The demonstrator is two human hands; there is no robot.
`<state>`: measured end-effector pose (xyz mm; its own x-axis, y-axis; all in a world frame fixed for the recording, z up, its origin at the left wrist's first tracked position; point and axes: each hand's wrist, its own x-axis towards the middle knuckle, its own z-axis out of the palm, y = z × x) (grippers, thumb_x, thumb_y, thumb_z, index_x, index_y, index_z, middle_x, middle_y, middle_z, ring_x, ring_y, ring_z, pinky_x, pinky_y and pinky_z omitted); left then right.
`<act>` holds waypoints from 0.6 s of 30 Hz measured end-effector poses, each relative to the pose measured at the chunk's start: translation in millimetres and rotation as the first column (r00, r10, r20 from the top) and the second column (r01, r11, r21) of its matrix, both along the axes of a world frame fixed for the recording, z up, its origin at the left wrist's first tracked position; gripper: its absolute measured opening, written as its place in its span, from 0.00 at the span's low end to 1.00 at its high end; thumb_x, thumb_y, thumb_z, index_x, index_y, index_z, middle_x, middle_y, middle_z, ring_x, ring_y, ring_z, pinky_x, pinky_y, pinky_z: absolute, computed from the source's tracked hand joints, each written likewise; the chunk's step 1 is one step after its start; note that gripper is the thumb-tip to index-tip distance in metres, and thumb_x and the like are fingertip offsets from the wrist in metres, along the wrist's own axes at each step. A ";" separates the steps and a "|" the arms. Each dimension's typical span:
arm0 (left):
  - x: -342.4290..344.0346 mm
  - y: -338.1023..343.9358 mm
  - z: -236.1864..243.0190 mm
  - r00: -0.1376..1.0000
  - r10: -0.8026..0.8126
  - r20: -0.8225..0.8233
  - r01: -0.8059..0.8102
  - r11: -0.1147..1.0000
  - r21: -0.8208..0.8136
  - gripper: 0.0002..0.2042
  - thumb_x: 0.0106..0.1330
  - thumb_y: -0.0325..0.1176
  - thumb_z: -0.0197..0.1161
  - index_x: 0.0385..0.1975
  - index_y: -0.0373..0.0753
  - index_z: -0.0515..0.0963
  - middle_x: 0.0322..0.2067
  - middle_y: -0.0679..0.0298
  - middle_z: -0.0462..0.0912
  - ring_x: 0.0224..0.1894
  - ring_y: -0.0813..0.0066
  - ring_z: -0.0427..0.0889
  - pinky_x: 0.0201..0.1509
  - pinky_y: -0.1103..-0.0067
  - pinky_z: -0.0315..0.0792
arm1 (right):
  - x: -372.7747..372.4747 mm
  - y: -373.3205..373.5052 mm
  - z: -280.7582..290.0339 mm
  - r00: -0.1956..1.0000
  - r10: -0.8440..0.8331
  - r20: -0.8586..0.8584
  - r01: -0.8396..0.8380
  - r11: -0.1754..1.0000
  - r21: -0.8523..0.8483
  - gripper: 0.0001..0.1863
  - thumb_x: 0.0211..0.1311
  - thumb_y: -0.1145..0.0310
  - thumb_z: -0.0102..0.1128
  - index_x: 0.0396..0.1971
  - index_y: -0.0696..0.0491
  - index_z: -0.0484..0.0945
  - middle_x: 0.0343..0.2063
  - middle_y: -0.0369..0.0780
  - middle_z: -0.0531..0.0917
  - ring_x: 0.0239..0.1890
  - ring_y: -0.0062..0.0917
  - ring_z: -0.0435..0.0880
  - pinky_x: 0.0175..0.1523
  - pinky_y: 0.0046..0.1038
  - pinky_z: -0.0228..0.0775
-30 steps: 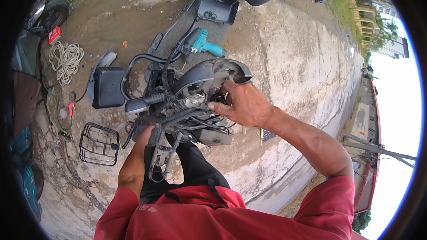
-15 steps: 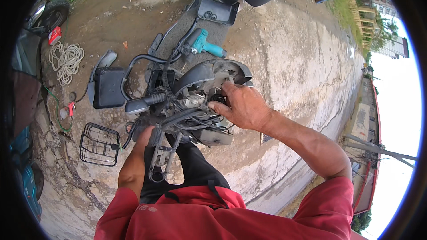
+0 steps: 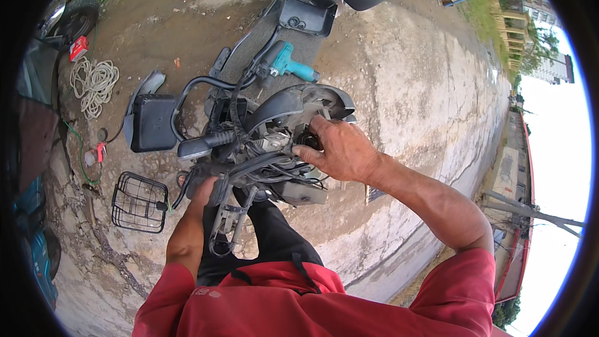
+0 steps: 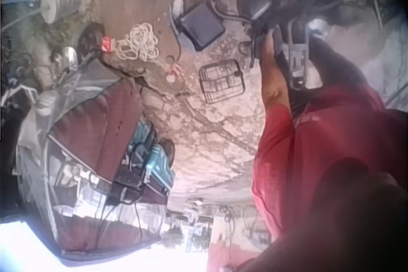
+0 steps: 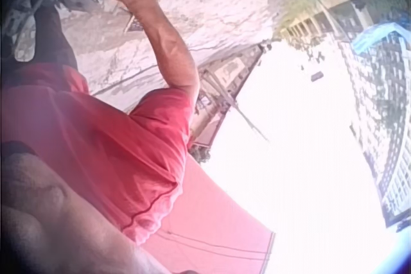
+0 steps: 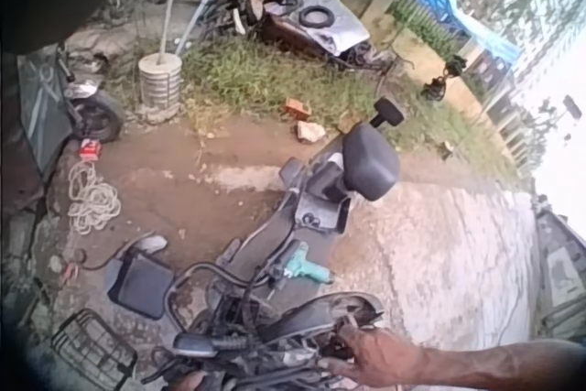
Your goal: The person works on the front assembly of a scooter, manipulating wires and components around the handlebars and headlight area. They remove a plastic cover and adjust internal parts by hand.
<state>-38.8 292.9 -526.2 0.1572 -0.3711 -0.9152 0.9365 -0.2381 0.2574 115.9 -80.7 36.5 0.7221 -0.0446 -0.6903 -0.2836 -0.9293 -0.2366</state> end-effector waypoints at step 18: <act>7.6 -9.8 26.2 0.994 0.008 0.109 -0.010 1.000 0.021 0.19 0.72 0.45 0.58 0.50 0.38 0.84 0.43 0.68 0.87 0.43 0.75 0.83 0.53 0.76 0.74 | -5.3 3.5 -0.4 0.993 -0.116 -0.003 0.116 0.993 -0.014 0.25 0.57 0.60 0.74 0.43 0.62 0.74 0.36 0.54 0.83 0.42 0.52 0.85 0.46 0.43 0.79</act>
